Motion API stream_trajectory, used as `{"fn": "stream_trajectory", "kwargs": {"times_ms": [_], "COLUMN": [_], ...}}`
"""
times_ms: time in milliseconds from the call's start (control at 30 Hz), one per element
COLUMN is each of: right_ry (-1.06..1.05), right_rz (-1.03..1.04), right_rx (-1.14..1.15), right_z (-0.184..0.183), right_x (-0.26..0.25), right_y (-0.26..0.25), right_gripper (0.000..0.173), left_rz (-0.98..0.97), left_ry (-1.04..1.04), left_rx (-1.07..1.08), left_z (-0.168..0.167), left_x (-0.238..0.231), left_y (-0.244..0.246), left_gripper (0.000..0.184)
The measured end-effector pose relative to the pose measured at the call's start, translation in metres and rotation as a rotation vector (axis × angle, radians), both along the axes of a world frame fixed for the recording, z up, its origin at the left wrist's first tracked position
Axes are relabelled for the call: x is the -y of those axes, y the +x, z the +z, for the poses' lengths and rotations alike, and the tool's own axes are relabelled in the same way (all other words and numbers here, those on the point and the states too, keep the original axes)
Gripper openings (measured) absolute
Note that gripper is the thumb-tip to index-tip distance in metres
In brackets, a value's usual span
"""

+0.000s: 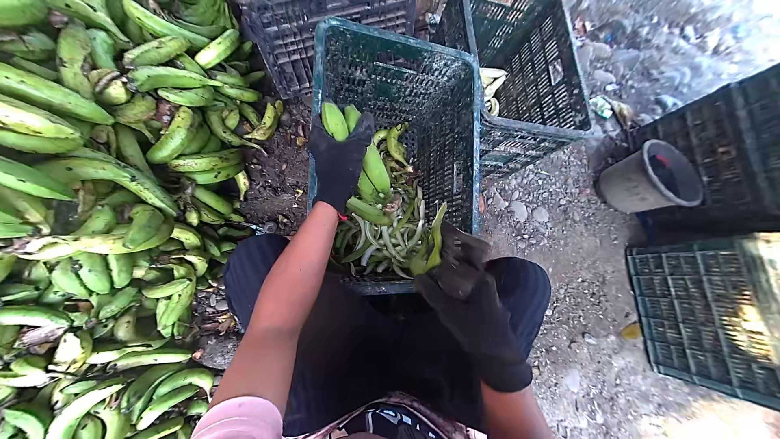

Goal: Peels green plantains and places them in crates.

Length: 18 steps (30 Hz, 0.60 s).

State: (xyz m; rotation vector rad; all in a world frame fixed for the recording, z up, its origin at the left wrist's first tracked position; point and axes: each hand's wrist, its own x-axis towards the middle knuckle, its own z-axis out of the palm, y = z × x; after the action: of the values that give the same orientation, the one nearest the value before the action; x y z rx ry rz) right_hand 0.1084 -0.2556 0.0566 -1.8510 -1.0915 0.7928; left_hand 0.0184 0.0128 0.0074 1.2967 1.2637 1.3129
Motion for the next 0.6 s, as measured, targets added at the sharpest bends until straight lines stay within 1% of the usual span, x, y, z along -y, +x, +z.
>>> {"fn": "stream_trajectory", "kwargs": {"times_ms": [33,67,100,133,200,233,267,300,367,433,500,567,600], "right_ry": [-0.095,-0.137,-0.127,-0.086,-0.016,0.013,0.036,0.071,0.065,-0.038,-0.159,-0.239,-0.226], "right_rz": [0.042,0.09,0.141,0.187,0.28,0.311,0.323,0.316,0.306,0.251,0.18,0.123,0.097], "right_rx": [0.114,0.185,0.213,0.209,0.116,0.052,0.013,-0.012,-0.007,-0.035,-0.083,-0.17,-0.228], "right_z": [-0.004,-0.012,-0.021,-0.03,-0.045,-0.052,-0.057,-0.061,-0.064,-0.055,-0.036,-0.016,-0.009], "right_x": [-0.006,-0.012,-0.017,-0.024,-0.042,-0.052,-0.062,-0.07,-0.079,-0.079,-0.072,-0.052,-0.039], "right_y": [0.007,0.011,0.012,0.011,0.001,-0.006,-0.013,-0.019,-0.026,-0.036,-0.048,-0.056,-0.058], "right_gripper": [0.036,0.038,0.04,0.045,0.059,0.058,0.052,0.041,0.033,0.032,0.034,0.036,0.034], "left_rz": [0.007,0.004,0.004,0.017,0.011,0.002,-0.009,-0.018,-0.016,0.016,0.047,0.098,0.138], "left_ry": [-0.061,-0.128,-0.192,-0.243,-0.341,-0.372,-0.396,-0.398,-0.325,-0.2,-0.131,-0.093,-0.062], "left_rx": [0.032,0.063,0.097,0.107,0.103,0.088,0.069,0.056,0.07,0.062,0.028,0.008,0.003], "left_z": [0.0,-0.001,-0.001,-0.002,0.001,0.003,0.006,0.007,0.011,0.013,0.011,0.005,0.006], "left_x": [0.004,0.007,0.009,0.011,0.016,0.019,0.022,0.022,0.021,0.016,0.009,-0.005,-0.014], "left_y": [-0.003,-0.007,-0.011,-0.012,-0.013,-0.013,-0.013,-0.013,-0.015,-0.019,-0.021,-0.028,-0.035], "left_gripper": [0.062,0.065,0.064,0.062,0.064,0.064,0.064,0.063,0.058,0.043,0.034,0.042,0.048]}}
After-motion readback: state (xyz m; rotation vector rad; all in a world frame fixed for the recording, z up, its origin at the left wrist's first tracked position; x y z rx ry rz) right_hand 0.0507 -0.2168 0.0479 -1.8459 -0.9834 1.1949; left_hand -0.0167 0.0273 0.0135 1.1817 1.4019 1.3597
